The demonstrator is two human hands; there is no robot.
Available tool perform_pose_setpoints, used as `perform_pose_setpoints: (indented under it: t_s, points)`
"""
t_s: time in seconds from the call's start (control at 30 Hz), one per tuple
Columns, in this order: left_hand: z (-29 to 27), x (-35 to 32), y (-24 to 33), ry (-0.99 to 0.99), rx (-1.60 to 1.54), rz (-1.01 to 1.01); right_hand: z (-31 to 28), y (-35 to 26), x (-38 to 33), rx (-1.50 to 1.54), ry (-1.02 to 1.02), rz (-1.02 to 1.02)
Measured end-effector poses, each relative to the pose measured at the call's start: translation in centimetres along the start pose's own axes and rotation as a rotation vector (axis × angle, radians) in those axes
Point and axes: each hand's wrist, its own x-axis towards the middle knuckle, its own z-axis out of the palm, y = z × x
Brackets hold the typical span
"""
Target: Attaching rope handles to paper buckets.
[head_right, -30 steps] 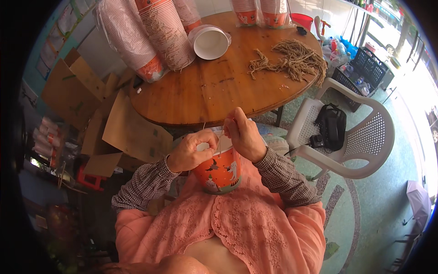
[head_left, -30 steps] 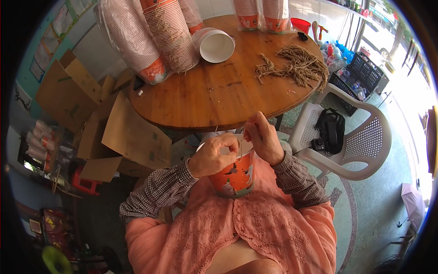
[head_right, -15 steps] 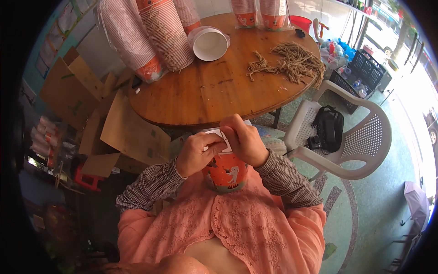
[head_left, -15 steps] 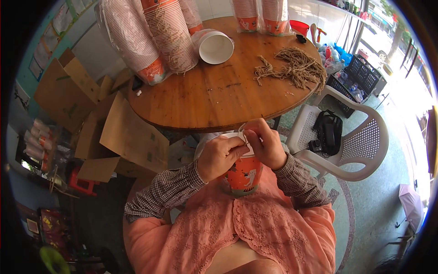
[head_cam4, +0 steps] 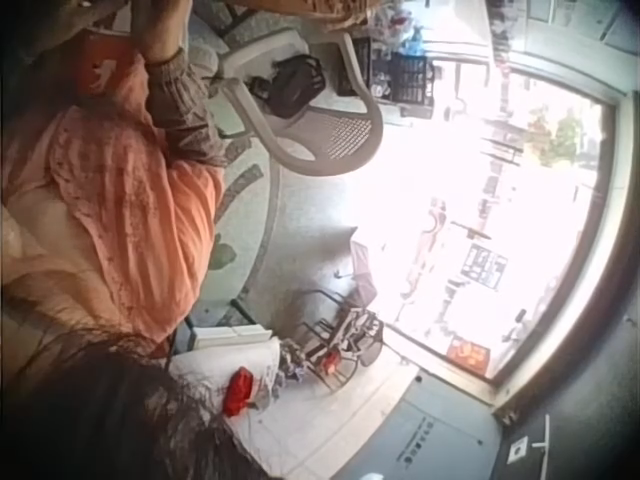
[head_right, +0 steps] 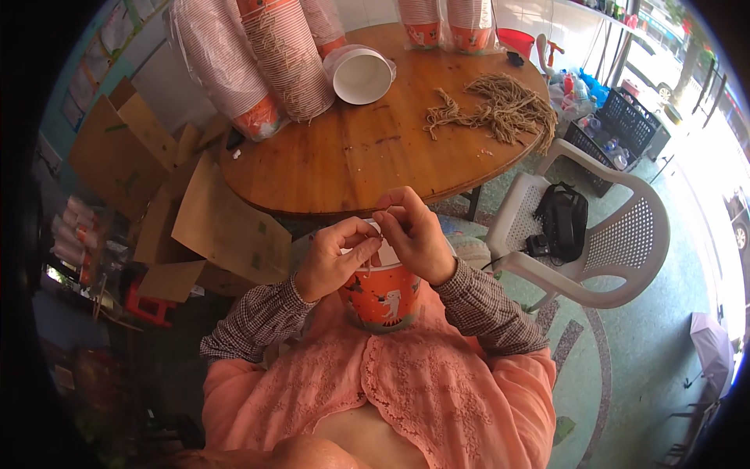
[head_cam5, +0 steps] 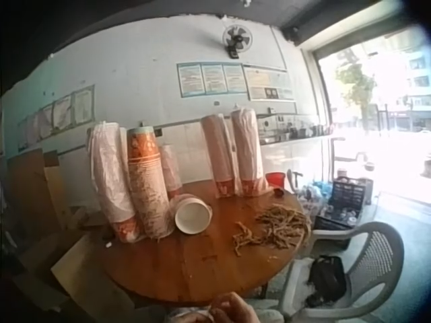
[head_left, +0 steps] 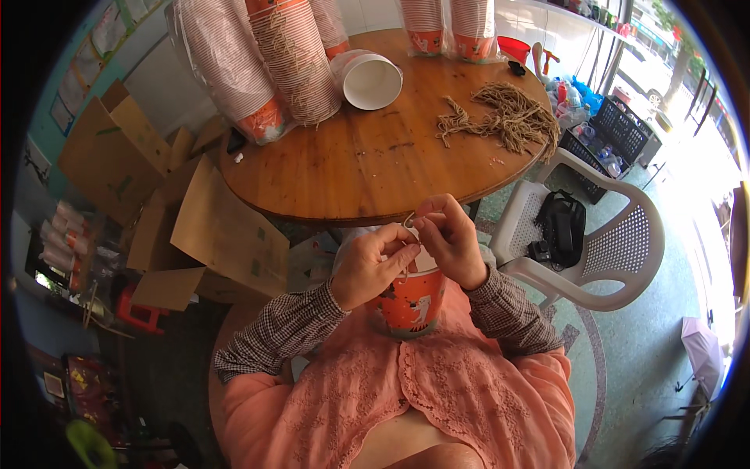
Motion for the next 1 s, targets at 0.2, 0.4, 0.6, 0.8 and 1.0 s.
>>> perform_pose_setpoints:
  t_s: [0.2, 0.4, 0.6, 0.8, 1.0]
  points:
    - [-0.6, 0.2, 0.1, 0.003, 0.084, -0.059, 0.6, -0.4, 0.2, 0.075, -0.005, 0.036]
    - [-0.4, 0.1, 0.1, 0.033, 0.193, 0.104, 0.4, 0.3, 0.5, 0.162, 0.003, 0.105]
    - [-0.8, -0.4, 0.0, 0.110, 0.443, 0.372, -0.3, 0.2, 1.2, 0.401, 0.076, 0.212]
    - [-0.3, -1.1, 0.6, 0.123, 0.310, 0.152, -0.8, 0.6, 1.1, 0.583, 0.059, 0.263]
    - [-0.3, -0.3, 1.8, 0.082, 0.336, 0.178, -0.1, -0.3, 0.9, 0.484, 0.023, 0.287]
